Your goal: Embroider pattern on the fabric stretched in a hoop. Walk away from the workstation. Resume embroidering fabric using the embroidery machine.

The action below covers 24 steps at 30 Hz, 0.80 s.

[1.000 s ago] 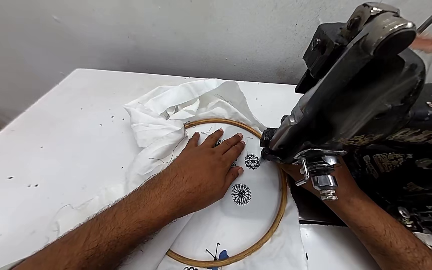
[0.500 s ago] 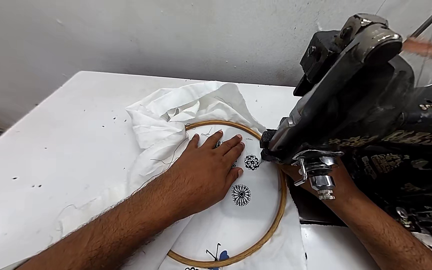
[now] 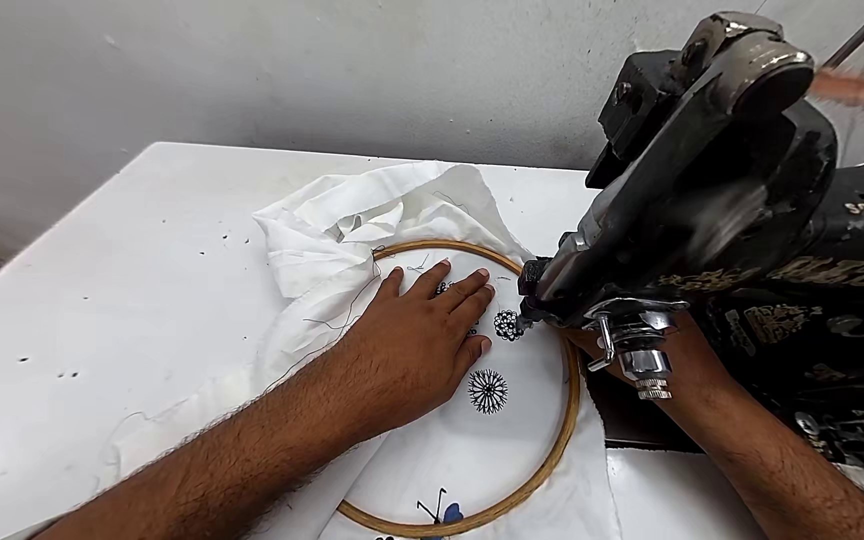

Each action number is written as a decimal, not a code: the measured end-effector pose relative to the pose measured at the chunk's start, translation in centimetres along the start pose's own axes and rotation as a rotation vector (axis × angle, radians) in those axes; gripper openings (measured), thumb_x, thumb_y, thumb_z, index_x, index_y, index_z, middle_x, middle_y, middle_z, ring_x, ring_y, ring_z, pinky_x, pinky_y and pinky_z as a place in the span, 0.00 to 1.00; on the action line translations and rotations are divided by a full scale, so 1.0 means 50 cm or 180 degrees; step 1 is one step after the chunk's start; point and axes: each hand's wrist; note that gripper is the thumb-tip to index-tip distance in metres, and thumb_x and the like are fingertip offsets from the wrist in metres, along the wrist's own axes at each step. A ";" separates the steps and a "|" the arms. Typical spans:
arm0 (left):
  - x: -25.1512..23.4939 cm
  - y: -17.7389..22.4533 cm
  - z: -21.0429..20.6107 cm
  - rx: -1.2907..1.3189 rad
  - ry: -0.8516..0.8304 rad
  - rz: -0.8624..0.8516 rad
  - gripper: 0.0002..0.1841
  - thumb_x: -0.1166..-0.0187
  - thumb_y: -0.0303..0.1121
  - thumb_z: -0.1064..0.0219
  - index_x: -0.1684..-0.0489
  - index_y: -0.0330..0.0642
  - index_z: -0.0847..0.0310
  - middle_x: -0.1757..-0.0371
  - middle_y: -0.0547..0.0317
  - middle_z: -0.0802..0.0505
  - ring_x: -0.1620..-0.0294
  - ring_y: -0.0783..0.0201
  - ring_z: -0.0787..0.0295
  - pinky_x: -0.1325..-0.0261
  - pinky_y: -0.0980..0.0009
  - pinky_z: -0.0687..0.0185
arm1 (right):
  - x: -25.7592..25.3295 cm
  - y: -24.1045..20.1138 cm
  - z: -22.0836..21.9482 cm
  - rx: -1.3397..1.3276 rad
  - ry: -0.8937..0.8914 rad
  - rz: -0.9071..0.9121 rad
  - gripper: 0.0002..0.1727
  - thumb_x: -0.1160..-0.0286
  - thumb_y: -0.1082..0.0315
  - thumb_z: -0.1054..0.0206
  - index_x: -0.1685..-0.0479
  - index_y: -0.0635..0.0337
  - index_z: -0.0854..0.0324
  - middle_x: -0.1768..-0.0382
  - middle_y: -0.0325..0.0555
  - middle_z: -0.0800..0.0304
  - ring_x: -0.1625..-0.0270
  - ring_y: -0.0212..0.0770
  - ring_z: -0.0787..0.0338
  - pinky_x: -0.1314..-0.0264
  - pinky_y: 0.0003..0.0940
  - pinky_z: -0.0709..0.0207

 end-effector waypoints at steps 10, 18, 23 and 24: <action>0.007 0.002 0.010 -0.0047 -0.0168 0.0040 0.31 0.09 0.55 0.60 0.10 0.56 0.34 0.08 0.67 0.32 0.07 0.48 0.42 0.19 0.28 0.42 | -0.005 0.005 0.000 0.0111 -0.0165 0.0075 0.14 0.42 0.64 0.21 0.57 0.58 0.12 0.61 0.42 0.10 0.53 0.31 0.11 0.46 0.32 0.19; 0.005 0.005 0.004 -0.0036 -0.0086 -0.0018 0.31 0.09 0.55 0.60 0.11 0.55 0.33 0.09 0.67 0.31 0.08 0.48 0.40 0.19 0.29 0.42 | -0.003 -0.013 0.012 0.0269 -0.0241 -0.0201 0.09 0.41 0.68 0.21 0.63 0.60 0.13 0.68 0.44 0.11 0.61 0.33 0.12 0.54 0.35 0.20; 0.005 0.006 0.002 -0.0039 -0.0076 -0.0032 0.31 0.09 0.55 0.60 0.11 0.55 0.33 0.09 0.67 0.31 0.08 0.47 0.40 0.19 0.28 0.41 | -0.001 -0.023 0.016 0.0193 -0.0229 -0.0341 0.09 0.39 0.69 0.23 0.62 0.58 0.14 0.68 0.40 0.13 0.62 0.28 0.14 0.55 0.29 0.21; 0.005 0.006 0.002 -0.0042 -0.0076 -0.0033 0.31 0.09 0.55 0.60 0.11 0.55 0.33 0.09 0.67 0.31 0.08 0.47 0.40 0.19 0.28 0.41 | 0.000 -0.024 0.017 0.0204 -0.0241 -0.0370 0.09 0.39 0.69 0.23 0.61 0.58 0.14 0.68 0.40 0.13 0.61 0.29 0.14 0.55 0.30 0.21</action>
Point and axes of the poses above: each hand's wrist, its own x-axis away from the middle knuckle, its own z-axis out of the back of the hand, y = z × x
